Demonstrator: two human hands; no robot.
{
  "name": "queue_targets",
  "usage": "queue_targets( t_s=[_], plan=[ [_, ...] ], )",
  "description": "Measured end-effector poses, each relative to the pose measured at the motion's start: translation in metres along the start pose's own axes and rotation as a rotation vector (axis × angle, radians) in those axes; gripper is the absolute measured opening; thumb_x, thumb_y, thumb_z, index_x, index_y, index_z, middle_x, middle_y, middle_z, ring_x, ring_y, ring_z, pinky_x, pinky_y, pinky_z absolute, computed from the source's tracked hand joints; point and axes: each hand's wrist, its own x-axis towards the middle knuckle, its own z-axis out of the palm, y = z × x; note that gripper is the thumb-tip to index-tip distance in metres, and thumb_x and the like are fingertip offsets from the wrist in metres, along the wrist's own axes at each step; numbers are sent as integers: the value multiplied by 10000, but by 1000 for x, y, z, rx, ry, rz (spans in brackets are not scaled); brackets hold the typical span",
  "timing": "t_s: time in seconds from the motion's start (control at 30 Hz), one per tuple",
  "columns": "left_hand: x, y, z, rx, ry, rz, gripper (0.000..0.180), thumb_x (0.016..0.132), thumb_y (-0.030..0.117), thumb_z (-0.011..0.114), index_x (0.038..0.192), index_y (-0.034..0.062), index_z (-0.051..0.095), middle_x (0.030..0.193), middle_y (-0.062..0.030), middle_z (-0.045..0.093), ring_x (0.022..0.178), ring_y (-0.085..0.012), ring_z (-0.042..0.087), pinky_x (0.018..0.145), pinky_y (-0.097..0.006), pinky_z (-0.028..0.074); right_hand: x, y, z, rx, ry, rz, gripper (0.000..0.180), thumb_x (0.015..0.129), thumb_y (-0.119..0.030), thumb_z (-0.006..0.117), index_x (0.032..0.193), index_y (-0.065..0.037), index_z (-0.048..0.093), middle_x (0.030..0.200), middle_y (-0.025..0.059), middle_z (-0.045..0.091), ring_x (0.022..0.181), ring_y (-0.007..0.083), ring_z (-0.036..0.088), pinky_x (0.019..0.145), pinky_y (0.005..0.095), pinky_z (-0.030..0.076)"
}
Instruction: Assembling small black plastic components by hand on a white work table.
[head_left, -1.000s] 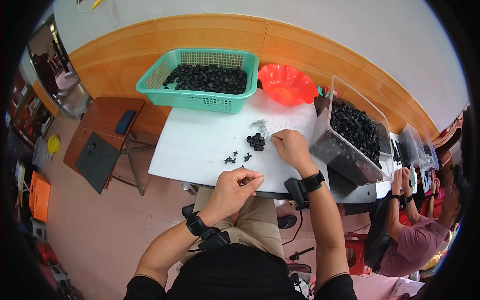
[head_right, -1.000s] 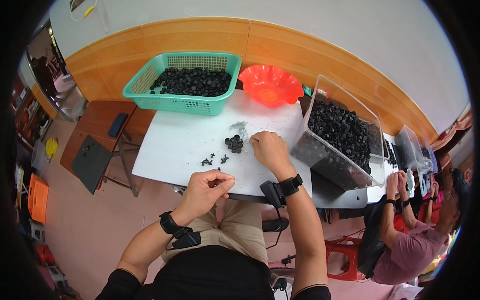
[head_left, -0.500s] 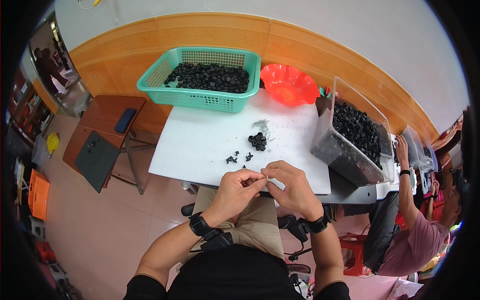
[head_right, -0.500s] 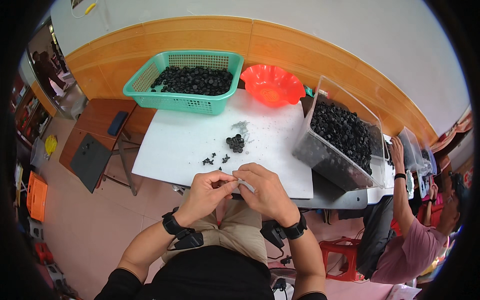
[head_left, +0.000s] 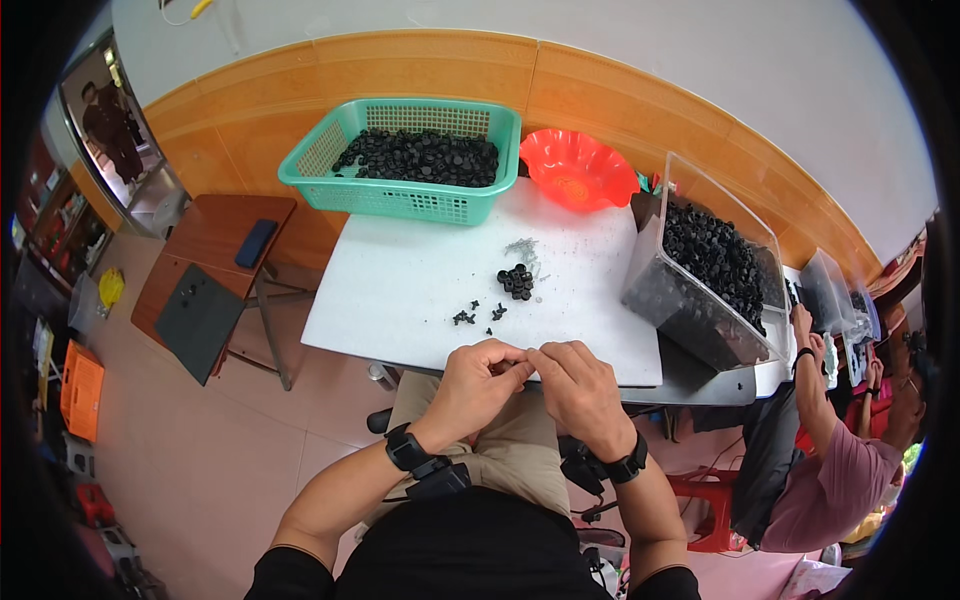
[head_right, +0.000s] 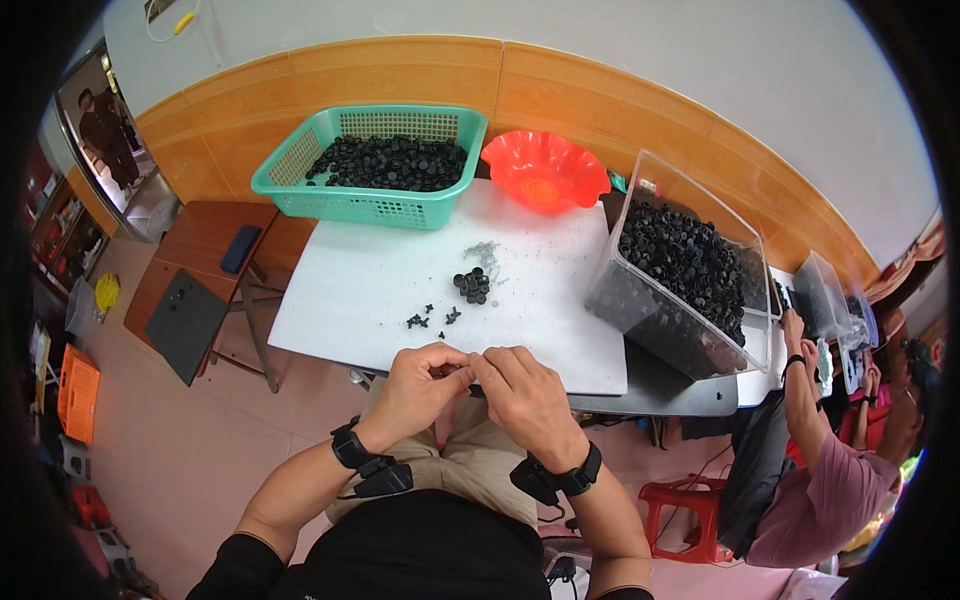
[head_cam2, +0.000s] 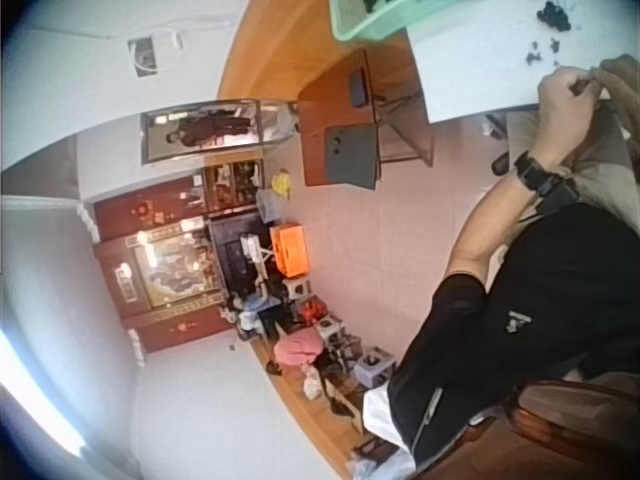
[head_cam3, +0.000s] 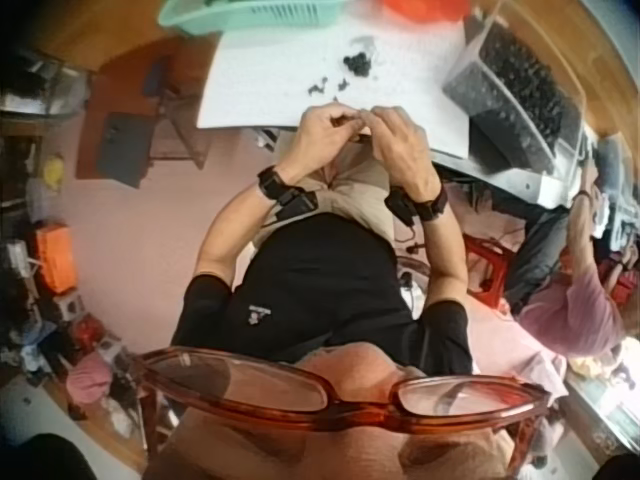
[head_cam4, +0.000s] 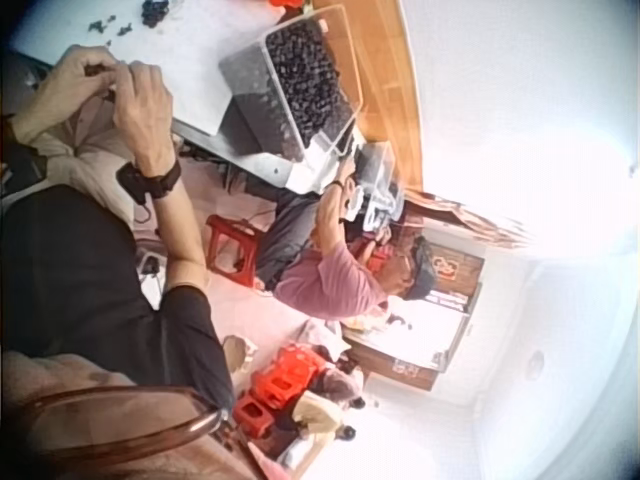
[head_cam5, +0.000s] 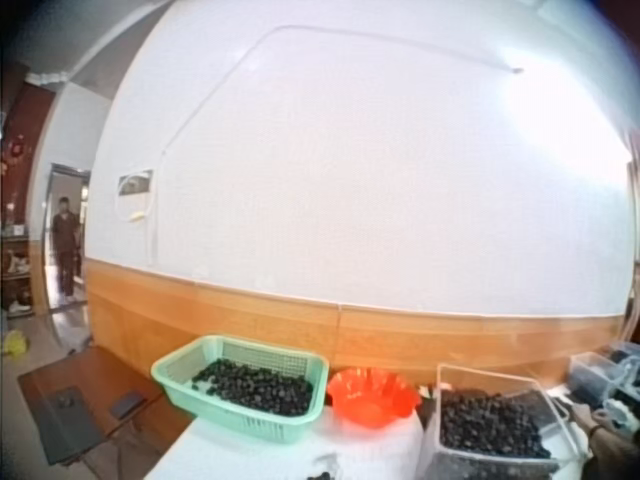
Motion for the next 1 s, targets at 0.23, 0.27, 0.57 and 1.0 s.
queue_targets(
  t_s=[0.23, 0.27, 0.57, 1.0],
  plan=[
    [1, 1, -1, -151, 3, -32, 151, 914, 63, 711, 1036, -26, 720, 866, -63, 715, 755, -88, 659, 684, -217, 533, -2, 4, 3, 355, 161, 265, 274, 775, 96, 673, 1023, -13, 712, 904, 121, 681, 761, 271, 670, 688, 321, 549],
    [2, 0, -2, -151, 2, -35, 151, 914, 63, 711, 1036, -26, 720, 866, -63, 715, 755, -88, 659, 684, -217, 533, -2, 6, 3, 356, 159, 269, 274, 775, 96, 673, 1023, -13, 712, 904, 121, 681, 761, 271, 670, 688, 321, 549],
    [2, -4, -6, -557, -50, -193, 272, 954, 28, 636, 1208, -67, 637, 1101, -132, 692, 942, -163, 690, 858, -275, 578, -18, 14, 11, 913, 156, 625, 135, 914, 77, 641, 1041, 67, 689, 967, 131, 722, 902, 168, 689, 809, 275, 555],
    [-4, -4, -4, -639, -63, -200, 243, 929, -9, 656, 1166, -63, 647, 1054, -143, 708, 952, -170, 694, 836, -269, 588, -20, 8, 15, 1033, 199, 497, 135, 875, 42, 704, 1006, 15, 724, 990, 104, 688, 866, 135, 651, 758, 246, 541]
  ],
)
